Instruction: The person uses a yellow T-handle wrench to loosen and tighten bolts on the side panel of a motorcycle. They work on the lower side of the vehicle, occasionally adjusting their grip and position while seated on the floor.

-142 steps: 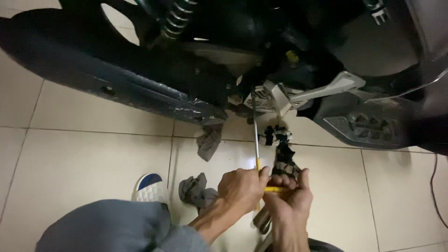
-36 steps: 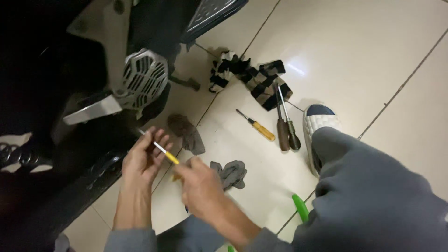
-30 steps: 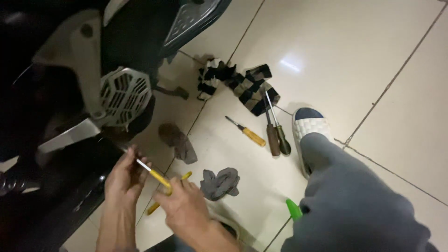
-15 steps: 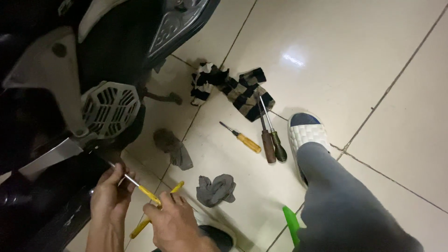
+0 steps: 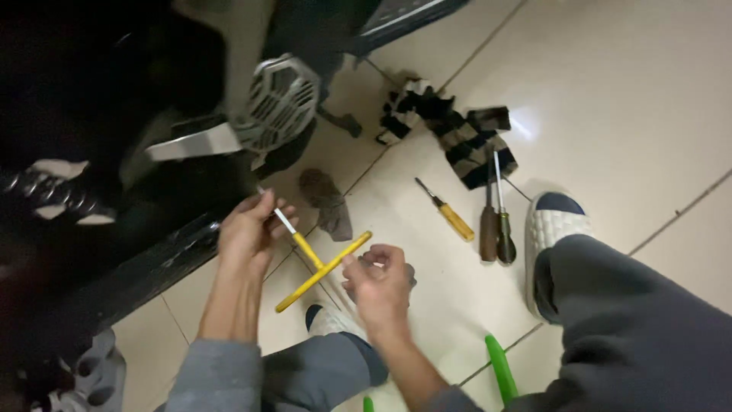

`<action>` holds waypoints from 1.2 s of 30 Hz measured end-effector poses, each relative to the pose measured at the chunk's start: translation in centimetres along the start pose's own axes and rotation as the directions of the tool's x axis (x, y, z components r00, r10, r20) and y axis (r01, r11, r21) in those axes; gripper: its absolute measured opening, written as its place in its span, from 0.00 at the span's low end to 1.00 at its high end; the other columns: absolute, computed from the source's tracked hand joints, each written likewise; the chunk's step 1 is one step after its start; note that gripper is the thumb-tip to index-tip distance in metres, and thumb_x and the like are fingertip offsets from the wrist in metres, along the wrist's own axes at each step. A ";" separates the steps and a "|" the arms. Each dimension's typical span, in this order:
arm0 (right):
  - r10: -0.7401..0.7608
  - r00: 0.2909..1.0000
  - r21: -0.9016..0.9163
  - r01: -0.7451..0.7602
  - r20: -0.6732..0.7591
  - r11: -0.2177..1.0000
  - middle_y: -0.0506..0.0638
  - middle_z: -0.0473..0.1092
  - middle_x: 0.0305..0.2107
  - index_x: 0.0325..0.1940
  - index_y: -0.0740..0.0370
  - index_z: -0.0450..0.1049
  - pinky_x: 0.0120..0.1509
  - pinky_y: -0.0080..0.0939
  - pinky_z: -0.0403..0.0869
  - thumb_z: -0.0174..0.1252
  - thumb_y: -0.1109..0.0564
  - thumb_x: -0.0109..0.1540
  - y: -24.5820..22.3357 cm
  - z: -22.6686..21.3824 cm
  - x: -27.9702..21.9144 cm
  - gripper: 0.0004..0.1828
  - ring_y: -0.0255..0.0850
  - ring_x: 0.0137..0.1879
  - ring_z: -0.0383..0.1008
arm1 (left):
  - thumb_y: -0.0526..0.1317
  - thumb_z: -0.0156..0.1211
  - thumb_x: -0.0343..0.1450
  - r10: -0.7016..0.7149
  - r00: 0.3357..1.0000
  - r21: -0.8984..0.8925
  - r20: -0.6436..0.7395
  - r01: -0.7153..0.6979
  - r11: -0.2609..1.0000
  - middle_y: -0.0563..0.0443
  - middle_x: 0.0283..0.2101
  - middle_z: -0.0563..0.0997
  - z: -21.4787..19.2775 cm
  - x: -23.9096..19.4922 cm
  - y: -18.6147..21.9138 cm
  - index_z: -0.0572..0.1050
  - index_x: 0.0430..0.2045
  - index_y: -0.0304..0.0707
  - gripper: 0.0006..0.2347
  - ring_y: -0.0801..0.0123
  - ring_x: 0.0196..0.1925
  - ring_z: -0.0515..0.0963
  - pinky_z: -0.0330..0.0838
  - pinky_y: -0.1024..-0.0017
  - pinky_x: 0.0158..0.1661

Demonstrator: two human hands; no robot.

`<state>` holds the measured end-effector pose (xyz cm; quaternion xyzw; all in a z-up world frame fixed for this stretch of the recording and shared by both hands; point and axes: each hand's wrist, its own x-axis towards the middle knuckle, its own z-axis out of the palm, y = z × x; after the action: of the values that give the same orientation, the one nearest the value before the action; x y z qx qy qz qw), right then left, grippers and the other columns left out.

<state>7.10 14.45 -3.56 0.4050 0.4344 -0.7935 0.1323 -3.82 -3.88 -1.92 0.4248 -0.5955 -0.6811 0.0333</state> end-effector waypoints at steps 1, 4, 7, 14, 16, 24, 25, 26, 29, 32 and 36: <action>-0.008 1.000 -0.015 0.009 0.013 1.000 0.48 0.69 0.36 0.46 0.57 0.66 0.29 0.41 0.78 0.69 0.57 0.56 -0.4 -0.2 -0.2 0.21 0.42 0.23 0.73 | 0.32 0.65 0.69 0.004 1.000 -0.020 -0.007 -0.004 1.000 0.39 0.33 0.80 -0.1 0.0 -0.2 0.73 0.40 0.31 0.09 0.52 0.32 0.83 0.84 0.51 0.37; 0.021 0.950 0.034 -0.033 0.311 0.999 0.70 0.75 0.32 0.59 0.69 0.71 0.27 0.46 0.83 0.59 0.62 0.63 -1.3 -0.8 -0.7 0.20 0.55 0.26 0.80 | 0.38 0.64 0.72 0.045 0.993 0.004 0.106 -0.045 0.999 0.33 0.43 0.77 -0.2 0.0 -1.0 0.63 0.59 0.22 0.24 0.43 0.43 0.84 0.81 0.42 0.45; -0.190 0.876 -0.103 0.261 0.443 0.960 0.66 0.72 0.35 0.58 0.69 0.72 0.37 0.47 0.85 0.55 0.64 0.64 -1.7 -0.9 -1.7 0.18 0.51 0.31 0.82 | 0.37 0.65 0.72 0.054 0.991 -0.107 0.124 -0.040 0.993 0.29 0.42 0.78 0.2 -0.8 -0.8 0.63 0.58 0.21 0.24 0.37 0.41 0.85 0.81 0.40 0.41; -0.579 0.412 -0.308 0.911 0.703 0.275 0.54 0.76 0.43 0.51 0.53 0.82 0.55 0.50 0.77 0.62 0.62 0.61 -2.0 -0.5 -4.2 0.15 0.52 0.51 0.80 | 0.36 0.65 0.70 0.066 0.990 -0.206 0.127 -0.039 0.978 0.29 0.46 0.75 1.2 -1.6 -1.1 0.63 0.57 0.22 0.23 0.36 0.39 0.85 0.84 0.45 0.38; -0.592 0.405 -0.281 0.914 0.697 0.294 0.58 0.76 0.44 0.51 0.55 0.81 0.56 0.54 0.77 0.65 0.61 0.59 -1.8 -0.8 -4.2 0.15 0.55 0.51 0.80 | 0.35 0.66 0.69 0.085 0.992 -0.216 0.098 -0.062 0.974 0.29 0.46 0.74 1.0 -1.1 -1.6 0.64 0.56 0.20 0.24 0.34 0.38 0.85 0.85 0.45 0.36; 0.266 0.935 -0.253 -0.205 0.233 0.945 0.60 0.72 0.33 0.40 0.61 0.69 0.35 0.44 0.72 0.58 0.46 0.66 -1.9 -2.1 -1.9 0.15 0.50 0.35 0.74 | 0.28 0.62 0.70 -0.022 0.999 -0.347 0.040 0.034 0.937 0.36 0.31 0.75 1.8 -0.6 -1.1 0.69 0.37 0.30 0.07 0.48 0.27 0.85 0.81 0.53 0.22; 0.267 0.934 -0.260 -0.204 0.237 0.944 0.60 0.72 0.33 0.40 0.61 0.69 0.35 0.44 0.72 0.58 0.46 0.66 -1.8 -2.0 -1.7 0.15 0.50 0.35 0.74 | 0.28 0.62 0.70 -0.021 0.999 -0.352 0.034 0.031 0.935 0.36 0.31 0.75 1.8 -1.3 -0.4 0.69 0.37 0.30 0.07 0.48 0.27 0.85 0.81 0.53 0.22; 0.250 0.917 -0.190 -0.198 0.312 0.962 0.62 0.72 0.38 0.46 0.63 0.69 0.34 0.43 0.70 0.56 0.47 0.65 -1.5 -2.1 -1.5 0.16 0.52 0.37 0.74 | 0.28 0.61 0.71 -0.032 0.998 -0.351 0.047 0.047 0.935 0.37 0.30 0.76 1.8 -2.0 0.1 0.70 0.36 0.29 0.06 0.49 0.28 0.85 0.82 0.54 0.23; 0.156 0.907 -0.105 -0.124 0.390 0.987 0.65 0.74 0.44 0.52 0.66 0.71 0.37 0.44 0.72 0.55 0.51 0.65 -2.1 -1.3 -1.9 0.17 0.54 0.39 0.76 | 0.29 0.61 0.72 -0.055 0.996 -0.329 0.077 0.078 0.941 0.38 0.31 0.77 1.6 -2.3 0.7 0.71 0.36 0.28 0.05 0.49 0.29 0.85 0.83 0.55 0.25; 0.002 0.929 -0.118 0.045 0.370 0.992 0.61 0.74 0.40 0.51 0.64 0.73 0.36 0.43 0.75 0.57 0.57 0.65 -2.7 -0.5 -2.0 0.13 0.50 0.34 0.77 | 0.33 0.61 0.72 -0.049 0.989 -0.316 0.142 0.092 0.944 0.39 0.33 0.79 1.7 -0.1 -1.0 0.71 0.39 0.32 0.07 0.49 0.30 0.85 0.82 0.54 0.26; -0.342 0.876 -0.492 0.475 0.339 0.730 0.54 0.74 0.33 0.54 0.64 0.77 0.39 0.37 0.79 0.61 0.56 0.61 -4.8 1.2 -6.0 0.18 0.42 0.31 0.76 | 0.38 0.58 0.74 -0.100 0.985 -0.161 0.142 0.122 0.979 0.42 0.37 0.85 2.0 -1.4 0.2 0.72 0.39 0.36 0.06 0.61 0.25 0.83 0.80 0.57 0.27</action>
<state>7.58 15.44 4.15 0.1489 0.7086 -0.6802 0.1145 -4.29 -1.62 -1.16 0.4066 -0.5118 -0.7567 -0.0088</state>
